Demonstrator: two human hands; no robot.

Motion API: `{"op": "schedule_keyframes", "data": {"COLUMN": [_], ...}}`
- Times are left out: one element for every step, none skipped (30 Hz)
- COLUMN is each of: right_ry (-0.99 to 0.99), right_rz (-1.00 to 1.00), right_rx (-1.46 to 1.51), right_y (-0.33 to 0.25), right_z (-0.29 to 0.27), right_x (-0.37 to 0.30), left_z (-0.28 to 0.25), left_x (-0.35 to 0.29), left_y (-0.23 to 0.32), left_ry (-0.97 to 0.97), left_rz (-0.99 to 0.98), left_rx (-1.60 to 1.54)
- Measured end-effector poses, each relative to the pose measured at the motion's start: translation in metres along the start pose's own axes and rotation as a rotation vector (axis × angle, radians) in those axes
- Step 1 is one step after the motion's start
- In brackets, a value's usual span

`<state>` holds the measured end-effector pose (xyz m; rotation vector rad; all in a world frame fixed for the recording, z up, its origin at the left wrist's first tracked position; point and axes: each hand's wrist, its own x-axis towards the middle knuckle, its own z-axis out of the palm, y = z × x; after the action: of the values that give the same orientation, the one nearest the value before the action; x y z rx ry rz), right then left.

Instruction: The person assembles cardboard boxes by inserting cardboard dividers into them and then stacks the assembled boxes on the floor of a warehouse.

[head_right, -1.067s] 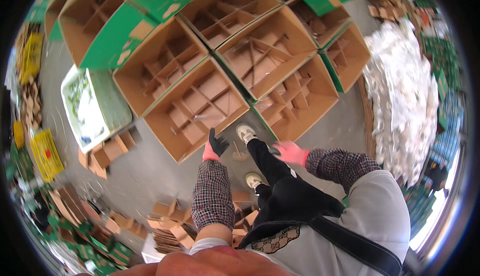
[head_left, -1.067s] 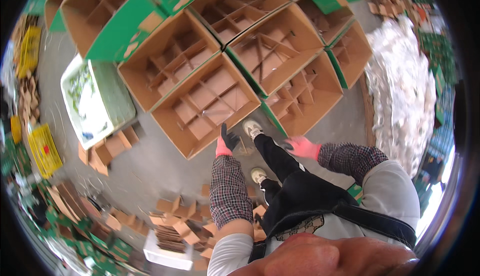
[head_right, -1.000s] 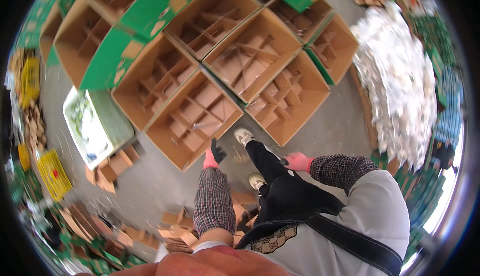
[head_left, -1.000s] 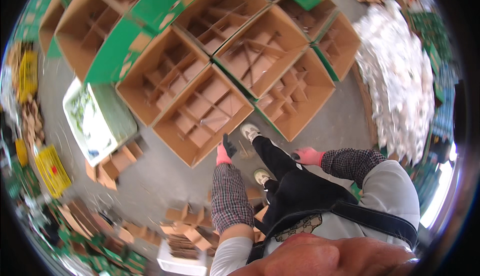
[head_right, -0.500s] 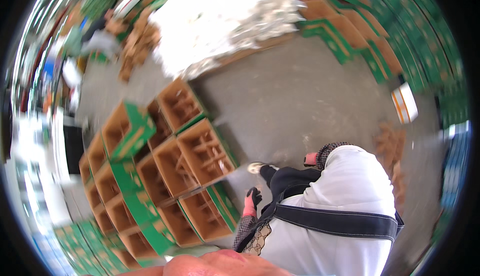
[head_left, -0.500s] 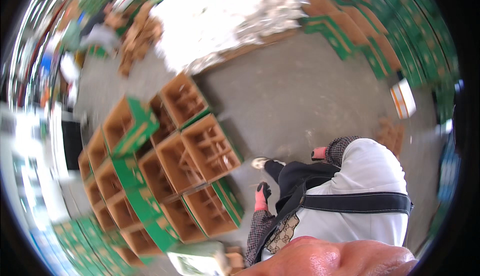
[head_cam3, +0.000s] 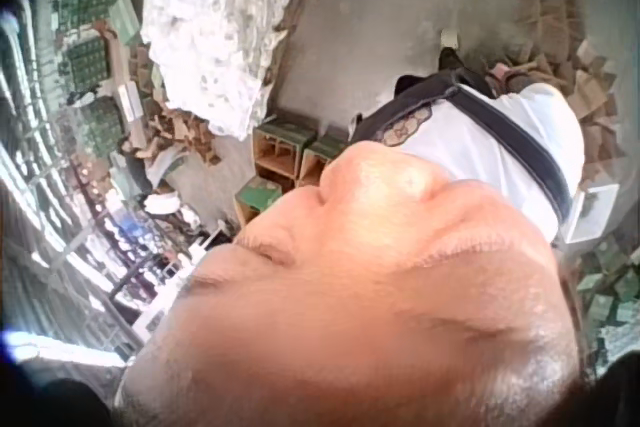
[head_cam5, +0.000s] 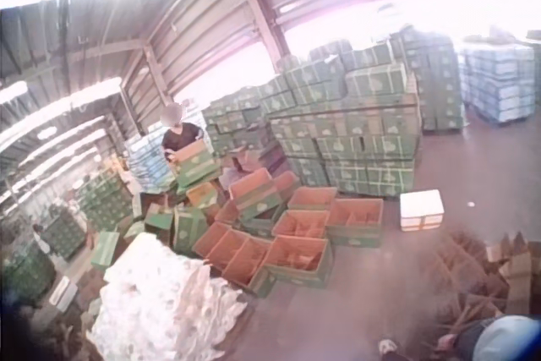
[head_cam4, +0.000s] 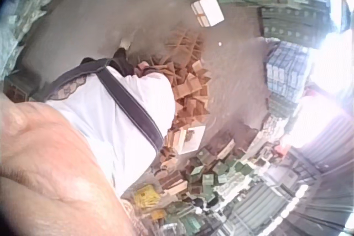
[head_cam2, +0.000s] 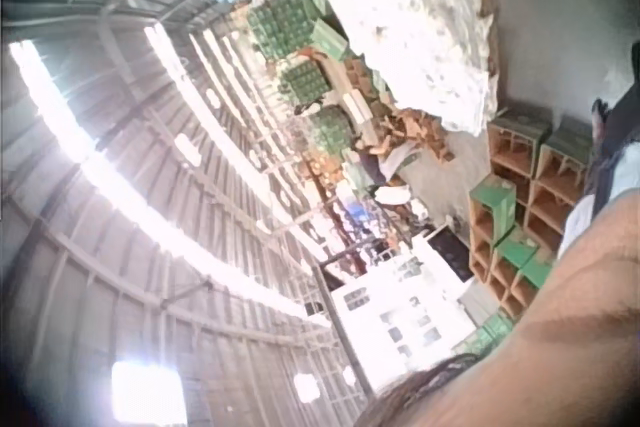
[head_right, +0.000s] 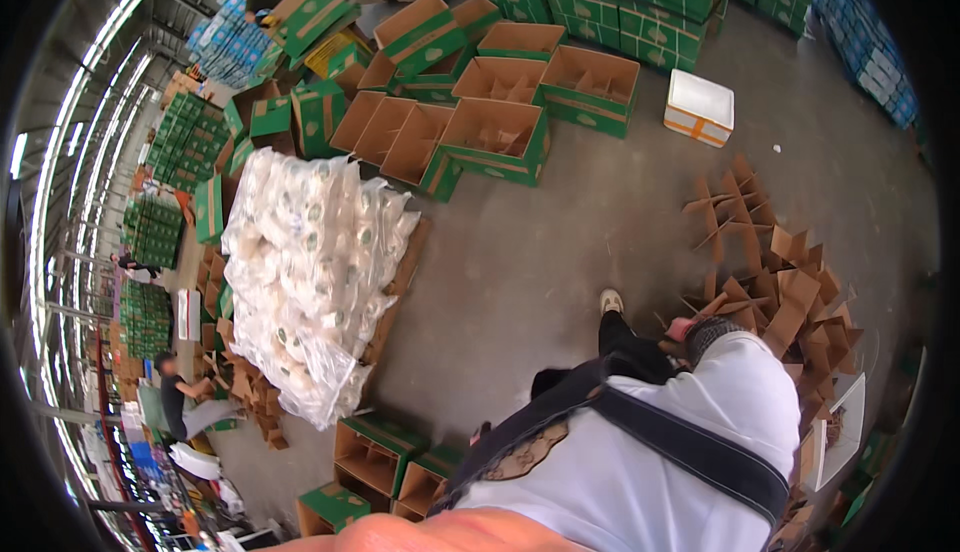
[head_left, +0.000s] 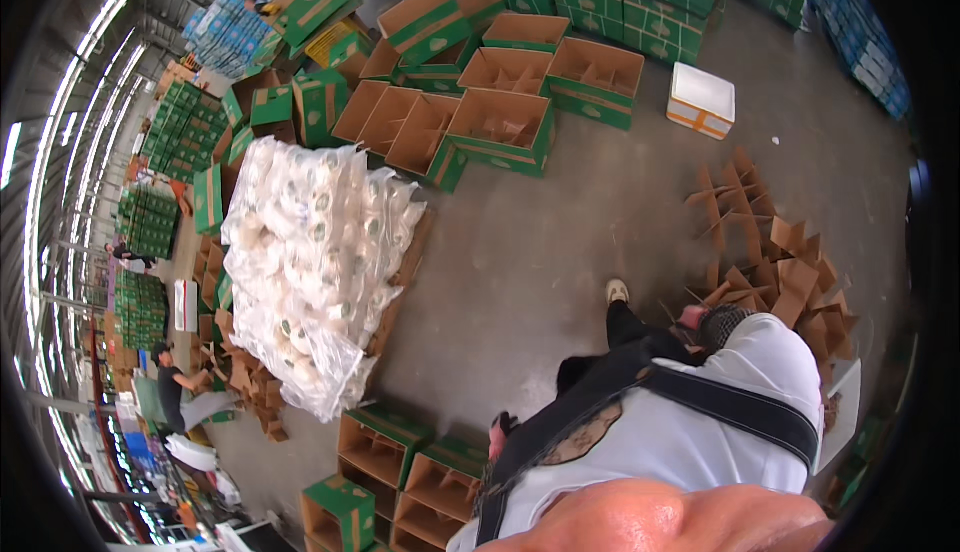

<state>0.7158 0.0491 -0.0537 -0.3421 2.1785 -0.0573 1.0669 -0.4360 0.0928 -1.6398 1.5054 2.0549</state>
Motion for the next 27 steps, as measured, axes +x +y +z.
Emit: {"op": "schedule_keyframes", "data": {"right_ry": [-0.028, -0.061, -0.043, -0.004, 0.062, 0.138, 0.213, 0.223, 0.240, 0.286, 0.334, 0.340, 0.344, 0.348, 0.369, 0.438, 0.505, 0.562, 0.292, 0.117, -0.050, 0.053, 0.154, 0.238, 0.309, 0.336, 0.366], "right_rz": [-0.059, -0.057, -0.122, -0.172, -0.152, -0.156, -0.176, -0.171, -0.154, -0.111, -0.093, -0.081, -0.082, -0.082, -0.099, -0.086, -0.074, -0.061, 0.071, 0.088, 0.117, 0.126, 0.114, 0.101, 0.095, 0.039, -0.045], "right_rx": [-0.031, -0.107, -0.196, -0.227, -0.185, 0.038, 0.257, 0.292, 0.334, 0.304, 0.281, 0.277, 0.277, 0.279, 0.310, 0.270, 0.232, 0.181, 0.240, 0.223, 0.220, 0.203, 0.180, 0.210, 0.230, 0.223, 0.222], "right_y": [-0.006, 0.014, 0.013, -0.002, 0.001, -0.025, -0.051, -0.068, -0.078, -0.075, -0.078, -0.082, -0.090, -0.096, -0.102, -0.106, -0.110, -0.108, -0.105, -0.094, -0.081, -0.074, -0.073, -0.079, -0.086, -0.091, -0.107], "right_z": [-0.042, -0.067, -0.116, -0.145, -0.179, -0.219, -0.264, -0.302, -0.336, -0.357, -0.377, -0.396, -0.414, -0.430, -0.445, -0.462, -0.474, -0.487, -0.514, -0.545, -0.571, -0.595, -0.620, -0.647, -0.674, -0.699, -0.726], "right_x": [0.016, 0.007, 0.025, 0.032, 0.036, 0.043, 0.047, 0.056, 0.070, 0.086, 0.109, 0.133, 0.159, 0.181, 0.201, 0.223, 0.242, 0.261, 0.280, 0.301, 0.321, 0.342, 0.366, 0.389, 0.415, 0.441, 0.474], "left_z": [0.018, 0.068, 0.083, 0.092, 0.132, 0.152, 0.170, 0.192, 0.218, 0.253, 0.273, 0.293, 0.304, 0.316, 0.330, 0.345, 0.359, 0.375, 0.396, 0.422, 0.456, 0.494, 0.523, 0.547, 0.569, 0.588, 0.591], "left_x": [0.016, 0.011, 0.044, 0.075, 0.095, 0.110, 0.124, 0.143, 0.163, 0.170, 0.190, 0.216, 0.249, 0.282, 0.312, 0.345, 0.378, 0.405, 0.427, 0.444, 0.449, 0.455, 0.464, 0.479, 0.503, 0.528, 0.565], "left_y": [0.036, 0.092, 0.106, 0.123, 0.149, 0.174, 0.192, 0.213, 0.236, 0.264, 0.285, 0.308, 0.325, 0.342, 0.359, 0.383, 0.407, 0.422, 0.443, 0.471, 0.497, 0.534, 0.561, 0.583, 0.599, 0.604, 0.603], "left_ry": [0.053, 0.058, -0.029, -0.114, -0.143, -0.129, -0.116, -0.125, -0.147, -0.178, -0.174, -0.170, -0.157, -0.147, -0.129, -0.126, -0.122, -0.119, -0.127, -0.153, -0.193, -0.221, -0.169, -0.121, -0.070, -0.016, 0.031], "left_rz": [-0.077, -0.190, -0.199, -0.207, -0.176, -0.148, -0.077, -0.054, -0.075, -0.092, -0.145, -0.194, -0.193, -0.193, -0.171, -0.176, -0.181, -0.199, -0.175, -0.157, -0.163, -0.147, -0.123, -0.097, -0.119, -0.153, -0.144], "left_rx": [-0.098, -0.192, -0.254, -0.318, -0.138, -0.038, -0.020, 0.047, 0.047, 0.032, 0.042, 0.054, 0.106, 0.159, 0.161, 0.175, 0.191, 0.197, 0.303, 0.418, 0.354, 0.285, 0.245, 0.201, 0.203, 0.203, 0.166]}}
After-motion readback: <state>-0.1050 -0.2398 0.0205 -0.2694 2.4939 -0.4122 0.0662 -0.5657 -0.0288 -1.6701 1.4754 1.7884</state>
